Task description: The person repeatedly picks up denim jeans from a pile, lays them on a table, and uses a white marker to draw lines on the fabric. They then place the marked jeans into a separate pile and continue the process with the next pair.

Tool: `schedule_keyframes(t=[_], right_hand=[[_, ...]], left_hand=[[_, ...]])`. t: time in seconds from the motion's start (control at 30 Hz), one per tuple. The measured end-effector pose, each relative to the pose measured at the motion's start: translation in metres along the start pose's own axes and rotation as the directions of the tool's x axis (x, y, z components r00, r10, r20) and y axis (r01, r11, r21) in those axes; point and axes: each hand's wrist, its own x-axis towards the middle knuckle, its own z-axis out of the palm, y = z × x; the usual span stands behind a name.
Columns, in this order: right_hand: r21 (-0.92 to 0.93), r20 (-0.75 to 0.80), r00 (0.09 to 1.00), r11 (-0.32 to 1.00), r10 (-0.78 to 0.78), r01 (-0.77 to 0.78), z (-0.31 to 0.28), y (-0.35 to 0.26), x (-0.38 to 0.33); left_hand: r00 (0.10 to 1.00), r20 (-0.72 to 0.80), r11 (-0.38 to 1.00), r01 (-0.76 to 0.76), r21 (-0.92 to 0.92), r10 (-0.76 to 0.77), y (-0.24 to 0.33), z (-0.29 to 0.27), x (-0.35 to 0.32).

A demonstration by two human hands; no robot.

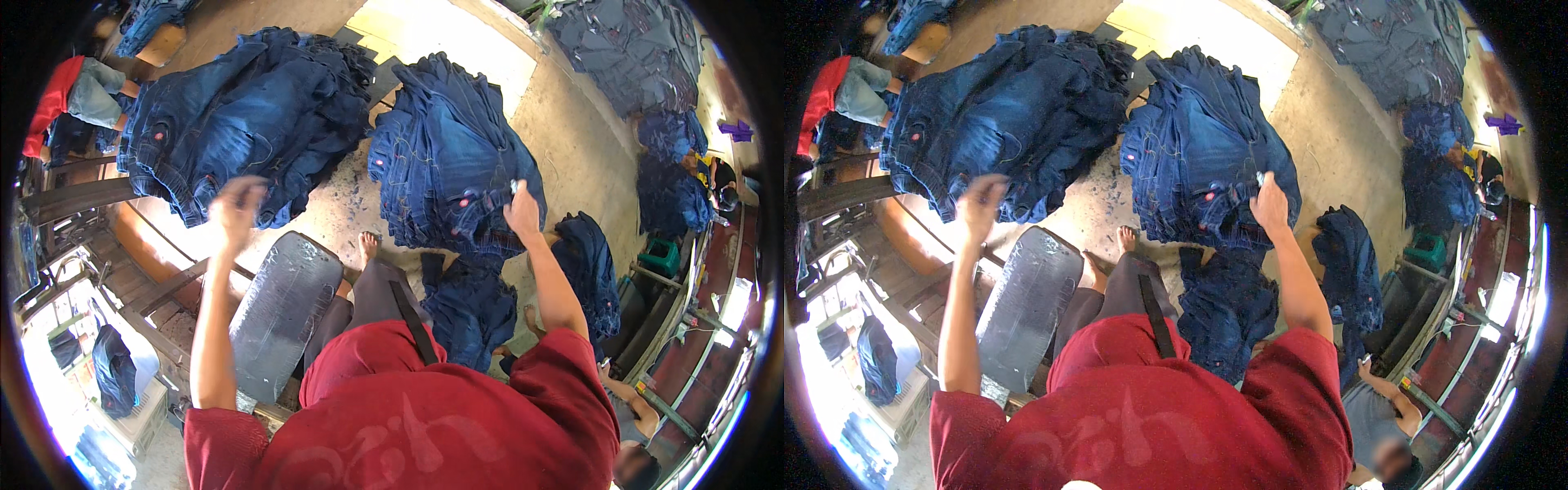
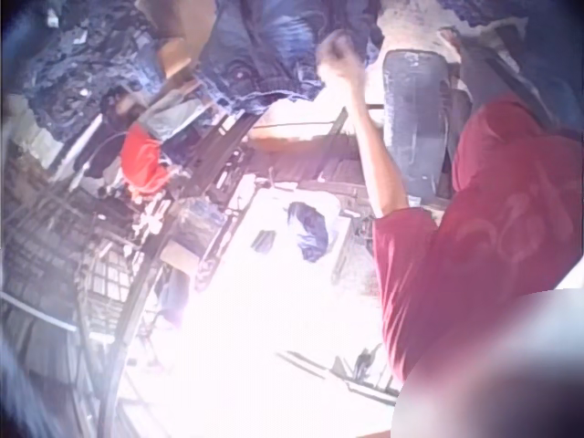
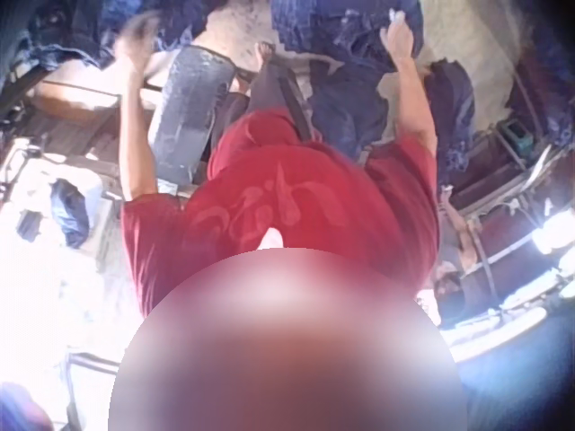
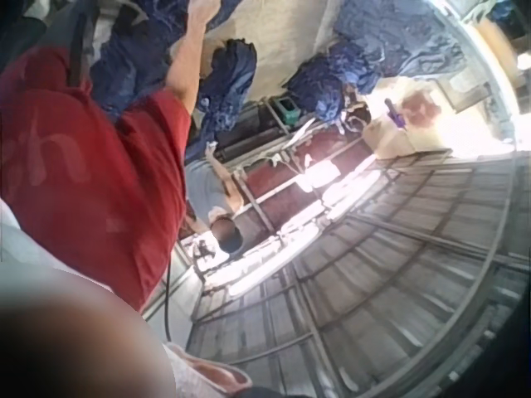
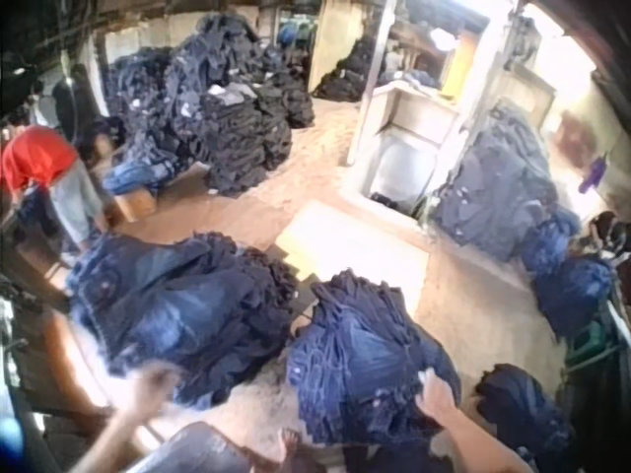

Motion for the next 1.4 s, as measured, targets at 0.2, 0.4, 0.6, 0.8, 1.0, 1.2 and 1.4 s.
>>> schedule_keyframes(t=[0.2, 0.4, 0.6, 0.8, 1.0, 1.2, 1.4], right_hand=[[0.236, -0.138, 0.985, 0.969, 0.101, -0.066, -0.109, -0.136, 0.012], [0.336, -0.306, 0.939, 0.905, -0.156, 0.26, -0.115, -0.25, -0.042], [0.383, -0.018, 0.886, 0.815, -0.464, 0.434, -0.02, -0.335, -0.137], [0.91, 0.314, 0.463, 0.402, -0.829, 0.103, -0.009, -0.361, -0.214], [0.888, 0.376, 0.922, 0.321, -0.094, -0.329, 0.028, -0.349, -0.139], [0.148, 0.94, 0.177, -0.119, -0.29, -0.982, 0.074, -0.346, -0.084], [0.257, 0.952, 0.306, -0.492, -0.021, -0.832, 0.093, -0.343, -0.075]], left_hand=[[0.428, 0.853, 0.668, 0.544, -0.508, 0.3, 0.193, 0.154, -0.058], [0.801, 0.598, -0.469, 0.528, -0.708, -0.002, 0.209, 0.194, -0.017], [0.756, 0.438, -0.448, 0.215, -0.868, -0.486, 0.088, 0.107, -0.03], [0.43, 0.213, -0.148, 0.179, -0.973, -0.878, 0.009, 0.033, -0.237], [0.234, -0.075, 0.113, 0.154, -0.982, -0.969, -0.088, -0.044, -0.382], [0.127, -0.145, 0.183, 0.375, -0.909, -0.981, -0.13, -0.075, -0.422], [0.182, -0.516, 0.468, 0.726, -0.503, -0.837, -0.126, -0.064, -0.41]])
